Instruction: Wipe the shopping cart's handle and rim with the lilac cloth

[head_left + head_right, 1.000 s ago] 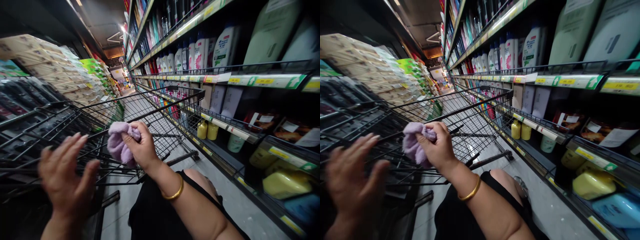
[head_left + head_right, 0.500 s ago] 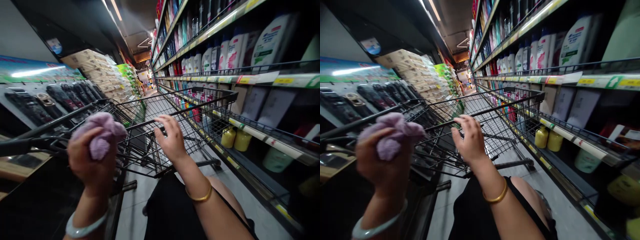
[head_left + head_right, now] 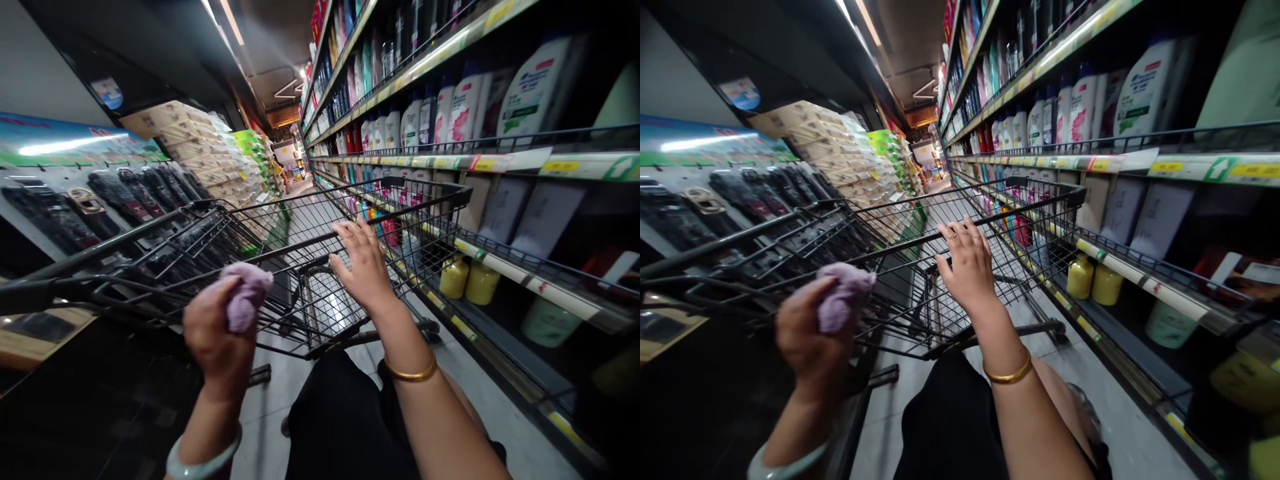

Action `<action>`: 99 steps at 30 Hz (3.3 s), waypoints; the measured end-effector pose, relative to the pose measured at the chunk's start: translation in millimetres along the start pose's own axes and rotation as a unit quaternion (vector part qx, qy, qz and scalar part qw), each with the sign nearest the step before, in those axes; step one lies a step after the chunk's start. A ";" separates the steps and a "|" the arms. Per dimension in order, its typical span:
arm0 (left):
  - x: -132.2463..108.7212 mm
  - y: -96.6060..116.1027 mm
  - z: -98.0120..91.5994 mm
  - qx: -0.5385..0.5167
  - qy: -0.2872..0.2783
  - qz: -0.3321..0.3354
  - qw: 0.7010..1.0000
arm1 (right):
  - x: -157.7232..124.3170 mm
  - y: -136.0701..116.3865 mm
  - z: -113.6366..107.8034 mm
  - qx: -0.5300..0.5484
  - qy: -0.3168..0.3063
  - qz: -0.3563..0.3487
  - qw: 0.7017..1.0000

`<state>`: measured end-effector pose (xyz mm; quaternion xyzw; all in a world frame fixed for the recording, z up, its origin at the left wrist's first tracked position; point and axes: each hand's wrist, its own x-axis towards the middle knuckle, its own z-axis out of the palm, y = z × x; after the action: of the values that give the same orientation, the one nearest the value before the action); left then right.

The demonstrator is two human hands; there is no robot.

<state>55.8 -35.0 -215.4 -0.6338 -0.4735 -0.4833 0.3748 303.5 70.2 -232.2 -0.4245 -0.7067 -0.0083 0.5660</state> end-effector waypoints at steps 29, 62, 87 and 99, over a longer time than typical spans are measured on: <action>-5.3 38.4 24.9 -0.077 0.005 -0.039 0.996 | -0.4 0.1 0.3 -0.016 -0.003 0.012 1.000; -8.5 50.9 49.0 -0.088 -0.028 -0.036 0.995 | 14.8 9.6 6.3 -0.008 0.041 -0.071 0.997; -24.0 69.7 73.9 -0.082 -0.105 0.031 0.991 | 11.4 9.3 7.8 -0.015 0.041 -0.055 0.998; 3.2 70.6 73.0 -0.059 -0.047 0.024 0.997 | 10.2 10.2 8.9 -0.016 0.039 -0.053 0.998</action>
<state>142.8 14.7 -231.9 -0.6880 -0.4460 -0.4711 0.3252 302.8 87.1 -232.0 -0.3946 -0.7054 -0.0659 0.5851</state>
